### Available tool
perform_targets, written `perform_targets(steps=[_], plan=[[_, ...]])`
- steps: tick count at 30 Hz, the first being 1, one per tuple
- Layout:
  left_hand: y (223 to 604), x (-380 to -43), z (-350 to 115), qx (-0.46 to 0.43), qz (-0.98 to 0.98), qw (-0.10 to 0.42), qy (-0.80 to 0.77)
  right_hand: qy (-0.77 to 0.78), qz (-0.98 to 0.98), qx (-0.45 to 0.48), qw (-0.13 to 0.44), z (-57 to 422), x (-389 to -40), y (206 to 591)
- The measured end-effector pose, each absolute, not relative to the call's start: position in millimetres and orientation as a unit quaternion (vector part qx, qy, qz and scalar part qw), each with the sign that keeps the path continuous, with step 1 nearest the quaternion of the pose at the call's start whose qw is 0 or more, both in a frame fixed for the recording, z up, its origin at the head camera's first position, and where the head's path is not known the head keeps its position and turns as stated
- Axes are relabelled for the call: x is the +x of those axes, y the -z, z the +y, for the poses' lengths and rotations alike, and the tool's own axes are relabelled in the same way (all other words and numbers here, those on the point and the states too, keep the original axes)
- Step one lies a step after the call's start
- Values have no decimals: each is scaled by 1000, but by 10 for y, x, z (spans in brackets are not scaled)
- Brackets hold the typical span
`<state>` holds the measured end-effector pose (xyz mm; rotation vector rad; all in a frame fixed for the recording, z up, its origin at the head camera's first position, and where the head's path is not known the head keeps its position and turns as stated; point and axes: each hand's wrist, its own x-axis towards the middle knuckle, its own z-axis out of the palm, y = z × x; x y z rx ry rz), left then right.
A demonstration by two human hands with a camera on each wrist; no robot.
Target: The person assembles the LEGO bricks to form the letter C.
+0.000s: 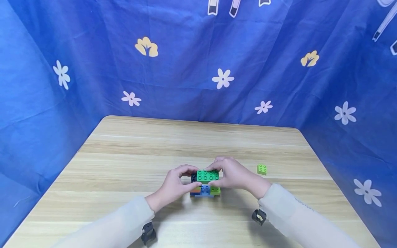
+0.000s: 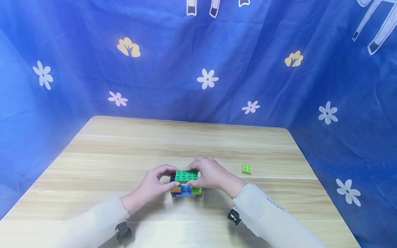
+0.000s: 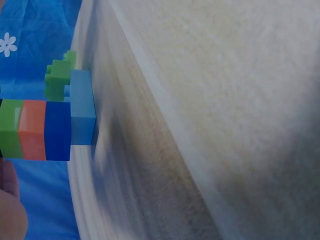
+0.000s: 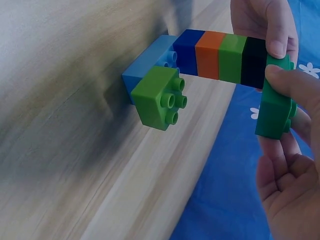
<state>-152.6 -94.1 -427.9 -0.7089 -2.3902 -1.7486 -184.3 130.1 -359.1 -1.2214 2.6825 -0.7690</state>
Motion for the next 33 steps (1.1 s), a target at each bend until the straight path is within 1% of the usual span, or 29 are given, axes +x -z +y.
perform_targets(steps=[7,15,19,27,31,33], plan=[[4272,-1503,-921,-209,-786,45,580,266,881,-388,53,1332,-1840,3615],[3974,-1358,-880,-198,-793,43,574,347,862,-367,43,1568,-1899,3745],[3937,-1338,-877,-197,-794,40,573,373,862,-341,36,1730,-1924,3856],[4001,-1364,-877,-201,-794,40,573,398,874,-280,13,2104,-1991,4123],[4195,-1460,-901,-205,-791,44,575,387,889,-244,-16,2328,-2038,4261],[4188,-1458,-898,-205,-789,43,578,377,897,-229,-37,2432,-2058,4316]])
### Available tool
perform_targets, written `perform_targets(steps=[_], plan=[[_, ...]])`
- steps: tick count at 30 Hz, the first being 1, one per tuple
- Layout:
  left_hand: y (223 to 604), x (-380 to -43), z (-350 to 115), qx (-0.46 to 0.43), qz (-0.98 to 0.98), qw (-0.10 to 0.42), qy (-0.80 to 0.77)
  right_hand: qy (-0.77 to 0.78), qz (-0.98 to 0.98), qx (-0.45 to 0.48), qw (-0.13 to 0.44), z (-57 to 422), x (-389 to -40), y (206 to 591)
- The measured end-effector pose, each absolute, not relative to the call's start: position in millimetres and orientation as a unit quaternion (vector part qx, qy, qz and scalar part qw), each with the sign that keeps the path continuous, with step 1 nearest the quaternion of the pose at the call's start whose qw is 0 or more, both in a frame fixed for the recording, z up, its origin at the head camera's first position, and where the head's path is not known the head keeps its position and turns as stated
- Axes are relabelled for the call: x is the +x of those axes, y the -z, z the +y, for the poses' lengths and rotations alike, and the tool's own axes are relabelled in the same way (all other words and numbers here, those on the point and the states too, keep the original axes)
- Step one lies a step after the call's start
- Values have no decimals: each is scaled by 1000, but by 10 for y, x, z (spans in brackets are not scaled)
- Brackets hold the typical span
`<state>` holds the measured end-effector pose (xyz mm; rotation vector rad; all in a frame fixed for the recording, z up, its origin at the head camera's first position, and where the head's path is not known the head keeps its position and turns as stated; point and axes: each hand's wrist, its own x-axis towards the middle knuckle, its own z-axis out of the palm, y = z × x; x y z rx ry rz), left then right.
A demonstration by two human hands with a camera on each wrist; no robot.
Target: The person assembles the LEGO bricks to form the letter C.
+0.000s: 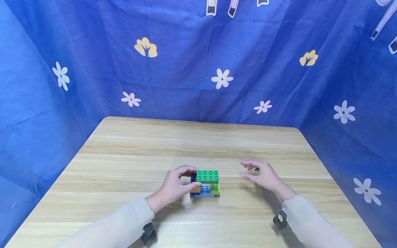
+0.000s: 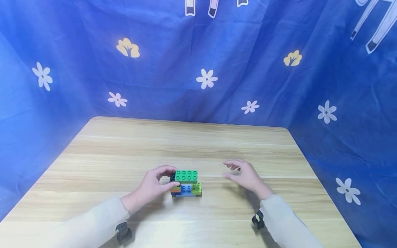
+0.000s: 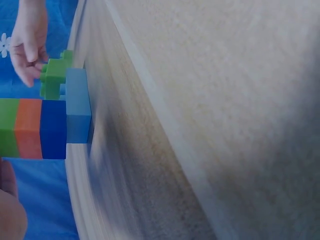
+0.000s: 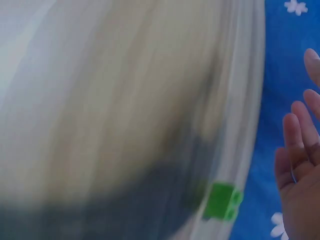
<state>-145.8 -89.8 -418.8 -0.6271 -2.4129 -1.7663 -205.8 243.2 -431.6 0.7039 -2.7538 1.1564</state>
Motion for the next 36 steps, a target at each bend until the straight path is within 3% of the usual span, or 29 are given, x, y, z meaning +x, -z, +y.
perform_targets(steps=[7,20,36], plan=[[4255,-1496,-904,-207,-789,46,577,-336,-920,183,79,2714,-2118,4442],[4279,-1510,-906,-202,-787,44,581,-309,-936,131,104,2882,-2181,4598],[3960,-1358,-861,-208,-789,46,576,-289,-950,104,63,3005,-2207,4698]])
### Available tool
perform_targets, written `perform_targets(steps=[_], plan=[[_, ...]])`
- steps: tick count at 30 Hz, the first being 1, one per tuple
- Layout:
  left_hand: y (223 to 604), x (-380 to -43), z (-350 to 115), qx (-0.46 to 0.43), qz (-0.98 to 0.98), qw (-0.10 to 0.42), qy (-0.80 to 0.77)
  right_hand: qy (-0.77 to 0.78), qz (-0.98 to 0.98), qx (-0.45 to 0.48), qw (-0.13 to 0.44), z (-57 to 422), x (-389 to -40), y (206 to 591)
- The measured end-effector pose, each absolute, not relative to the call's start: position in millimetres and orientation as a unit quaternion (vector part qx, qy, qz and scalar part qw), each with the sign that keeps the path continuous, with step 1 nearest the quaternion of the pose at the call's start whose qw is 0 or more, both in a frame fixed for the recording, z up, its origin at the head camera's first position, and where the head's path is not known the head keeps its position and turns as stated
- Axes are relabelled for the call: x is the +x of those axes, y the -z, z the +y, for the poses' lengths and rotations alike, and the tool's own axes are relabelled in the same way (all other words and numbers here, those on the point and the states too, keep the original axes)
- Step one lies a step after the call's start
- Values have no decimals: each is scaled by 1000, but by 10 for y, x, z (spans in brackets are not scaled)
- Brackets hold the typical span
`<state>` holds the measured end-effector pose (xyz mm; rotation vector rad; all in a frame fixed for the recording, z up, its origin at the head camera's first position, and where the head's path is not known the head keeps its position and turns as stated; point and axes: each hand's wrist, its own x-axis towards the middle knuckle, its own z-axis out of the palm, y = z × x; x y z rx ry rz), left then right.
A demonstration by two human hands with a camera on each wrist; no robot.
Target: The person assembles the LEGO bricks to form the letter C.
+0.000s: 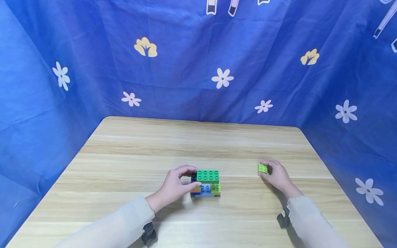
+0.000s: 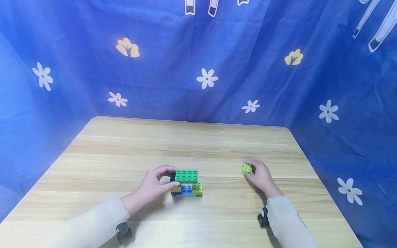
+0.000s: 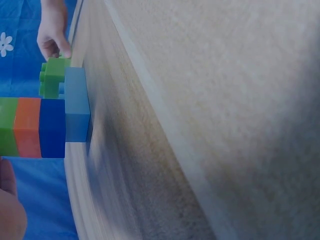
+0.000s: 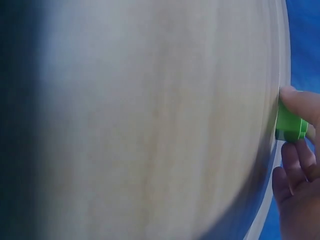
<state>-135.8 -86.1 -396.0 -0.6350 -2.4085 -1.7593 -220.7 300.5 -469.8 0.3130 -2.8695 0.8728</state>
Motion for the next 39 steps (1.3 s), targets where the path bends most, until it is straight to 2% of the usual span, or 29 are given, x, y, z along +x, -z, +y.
perform_targets(steps=[11,26,39], plan=[[3957,-1357,-867,-209,-789,44,576,-328,-937,108,59,2790,-2141,4588],[3945,-1355,-865,-210,-791,42,573,-381,-892,243,16,1970,-1925,4312],[3972,-1384,-884,-216,-793,39,569,-373,-881,291,-1,1668,-1789,4148]])
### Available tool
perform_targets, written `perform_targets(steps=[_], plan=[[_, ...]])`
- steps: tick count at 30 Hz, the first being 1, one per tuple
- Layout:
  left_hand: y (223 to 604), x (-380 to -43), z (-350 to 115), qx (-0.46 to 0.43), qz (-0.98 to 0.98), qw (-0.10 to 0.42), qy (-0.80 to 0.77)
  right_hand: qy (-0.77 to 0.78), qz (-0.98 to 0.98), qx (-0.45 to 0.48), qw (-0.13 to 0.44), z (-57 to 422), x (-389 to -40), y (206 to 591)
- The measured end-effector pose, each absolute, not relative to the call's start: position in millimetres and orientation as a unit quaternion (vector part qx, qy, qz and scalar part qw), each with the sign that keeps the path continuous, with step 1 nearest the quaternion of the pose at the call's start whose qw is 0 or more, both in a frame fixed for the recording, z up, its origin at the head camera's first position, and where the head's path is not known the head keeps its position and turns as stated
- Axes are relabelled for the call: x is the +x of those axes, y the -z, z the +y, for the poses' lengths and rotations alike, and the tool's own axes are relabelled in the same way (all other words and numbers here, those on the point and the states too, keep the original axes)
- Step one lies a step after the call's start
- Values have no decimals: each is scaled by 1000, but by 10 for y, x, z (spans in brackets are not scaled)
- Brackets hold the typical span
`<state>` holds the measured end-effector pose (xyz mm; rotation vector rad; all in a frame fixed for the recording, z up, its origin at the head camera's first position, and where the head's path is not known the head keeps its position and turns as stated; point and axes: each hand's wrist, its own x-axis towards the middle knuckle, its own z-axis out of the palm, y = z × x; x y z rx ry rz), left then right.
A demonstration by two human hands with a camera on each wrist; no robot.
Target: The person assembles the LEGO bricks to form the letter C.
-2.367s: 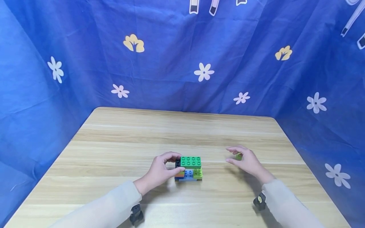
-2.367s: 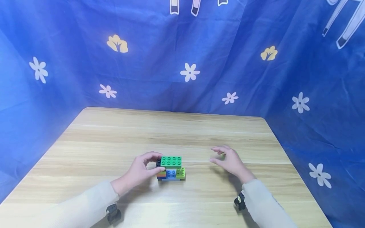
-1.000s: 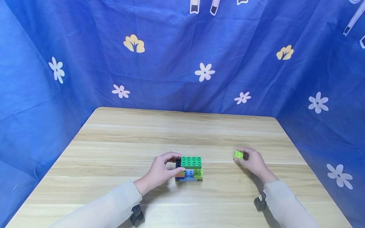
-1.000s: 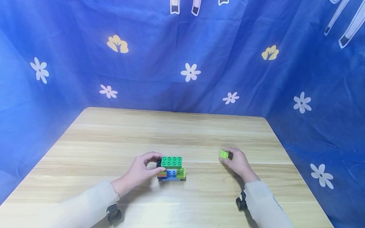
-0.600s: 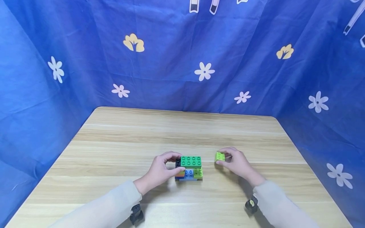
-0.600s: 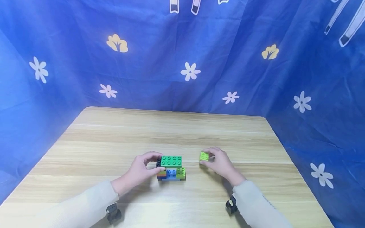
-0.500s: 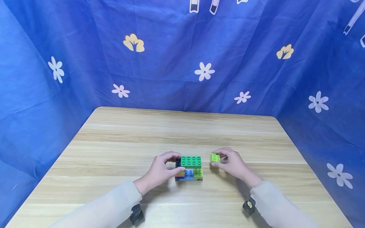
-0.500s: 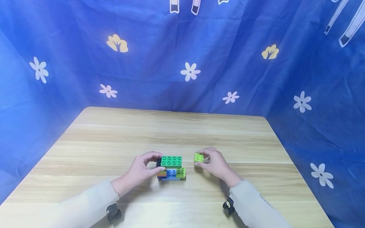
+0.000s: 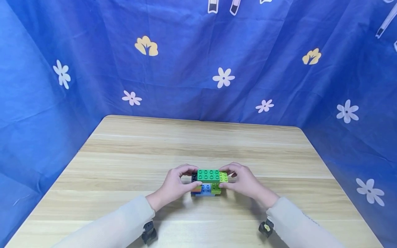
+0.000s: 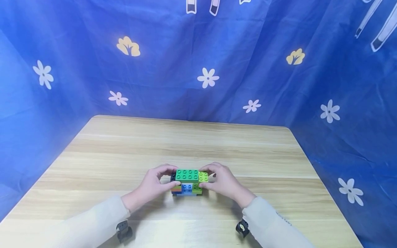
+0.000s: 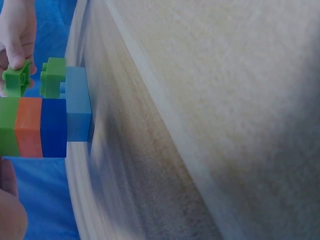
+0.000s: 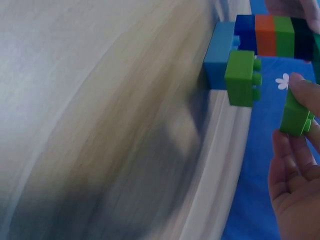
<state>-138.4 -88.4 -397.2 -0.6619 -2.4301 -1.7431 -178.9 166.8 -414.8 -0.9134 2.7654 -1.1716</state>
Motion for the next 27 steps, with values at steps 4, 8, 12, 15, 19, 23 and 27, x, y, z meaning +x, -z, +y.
perform_targets(steps=[4,8,12,15,19,23,27], plan=[[4142,-1468,-899,-216,-794,43,567,369,882,-293,-4,1630,-1759,4114],[4267,-1532,-918,-220,-797,50,560,372,882,-291,-2,1604,-1735,4090],[4290,-1544,-925,-225,-801,60,552,368,883,-291,0,1591,-1722,4089],[4283,-1543,-916,-227,-804,68,546,365,884,-293,-6,1587,-1718,4095],[4274,-1544,-907,-227,-807,70,541,364,884,-293,-15,1579,-1713,4105],[4271,-1561,-910,-237,-810,73,531,366,884,-291,-22,1571,-1706,4105],[4256,-1578,-912,-254,-810,77,523,372,881,-290,-27,1570,-1704,4101]])
